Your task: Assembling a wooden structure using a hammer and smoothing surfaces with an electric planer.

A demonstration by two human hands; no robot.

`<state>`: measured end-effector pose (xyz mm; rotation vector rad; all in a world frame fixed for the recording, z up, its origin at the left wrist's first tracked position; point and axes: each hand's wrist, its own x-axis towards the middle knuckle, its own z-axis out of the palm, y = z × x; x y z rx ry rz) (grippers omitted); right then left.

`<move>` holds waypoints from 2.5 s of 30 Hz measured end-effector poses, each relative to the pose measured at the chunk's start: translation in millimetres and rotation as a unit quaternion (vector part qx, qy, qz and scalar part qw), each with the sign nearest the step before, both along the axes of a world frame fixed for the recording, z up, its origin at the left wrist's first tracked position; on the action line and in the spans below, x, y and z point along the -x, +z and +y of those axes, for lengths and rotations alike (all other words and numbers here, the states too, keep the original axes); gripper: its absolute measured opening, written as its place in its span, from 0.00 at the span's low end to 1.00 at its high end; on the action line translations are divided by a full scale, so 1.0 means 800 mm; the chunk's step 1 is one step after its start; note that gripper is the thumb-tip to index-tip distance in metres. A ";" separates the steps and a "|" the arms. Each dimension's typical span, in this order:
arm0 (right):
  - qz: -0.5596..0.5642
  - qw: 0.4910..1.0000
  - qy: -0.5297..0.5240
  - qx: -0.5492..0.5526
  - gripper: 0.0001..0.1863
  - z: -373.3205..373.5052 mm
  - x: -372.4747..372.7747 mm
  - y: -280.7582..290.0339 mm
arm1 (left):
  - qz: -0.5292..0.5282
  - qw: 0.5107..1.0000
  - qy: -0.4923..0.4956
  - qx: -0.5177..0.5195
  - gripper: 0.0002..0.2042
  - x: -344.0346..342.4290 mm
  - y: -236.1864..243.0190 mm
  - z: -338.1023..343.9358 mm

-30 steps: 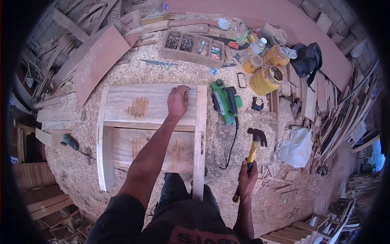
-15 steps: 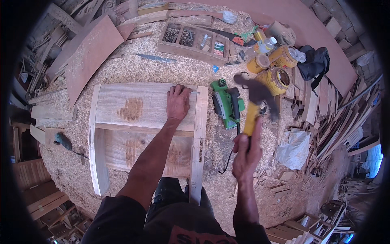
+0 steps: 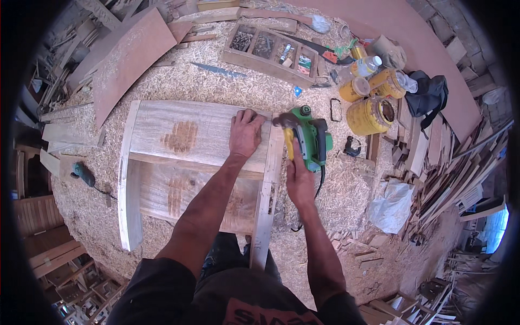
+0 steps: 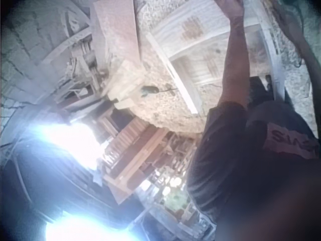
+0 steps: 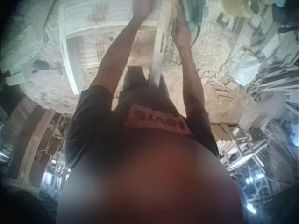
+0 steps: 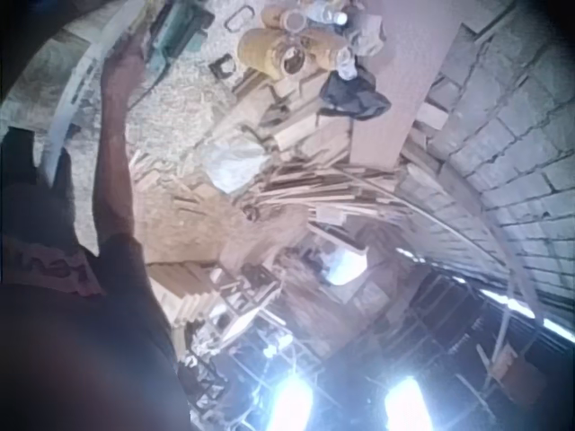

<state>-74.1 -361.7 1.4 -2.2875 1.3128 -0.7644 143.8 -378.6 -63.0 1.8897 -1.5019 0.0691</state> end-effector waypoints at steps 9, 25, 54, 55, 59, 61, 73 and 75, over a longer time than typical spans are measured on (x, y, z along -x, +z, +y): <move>-0.252 0.938 -0.101 -0.216 0.32 0.074 0.025 0.078 | -0.023 0.997 0.026 0.066 0.10 -0.001 0.010 0.010; -0.380 0.876 -0.144 0.260 0.33 0.041 0.045 0.298 | 0.032 0.997 -0.066 0.000 0.13 0.006 0.006 0.069; -0.226 0.942 -0.161 -0.190 0.33 0.123 0.091 0.084 | 0.037 0.996 -0.056 0.055 0.12 0.028 -0.007 0.131; -0.224 0.944 -0.153 -0.188 0.33 0.118 0.089 0.097 | 0.015 0.997 -0.062 0.051 0.12 0.026 -0.004 0.132; -0.271 0.955 -0.111 -0.049 0.33 0.108 0.087 0.141 | 0.021 0.997 -0.067 0.030 0.12 0.026 -0.002 0.132; -0.309 0.947 -0.076 0.053 0.34 0.095 0.089 0.166 | 0.020 0.996 -0.084 0.029 0.12 0.026 -0.001 0.133; -0.506 0.848 -0.032 0.155 0.34 0.092 0.061 0.276 | 0.012 0.994 -0.110 0.004 0.12 0.017 0.000 0.142; -0.482 0.869 0.026 0.107 0.36 0.105 0.081 0.151 | 0.007 0.993 -0.112 0.020 0.12 0.019 0.002 0.134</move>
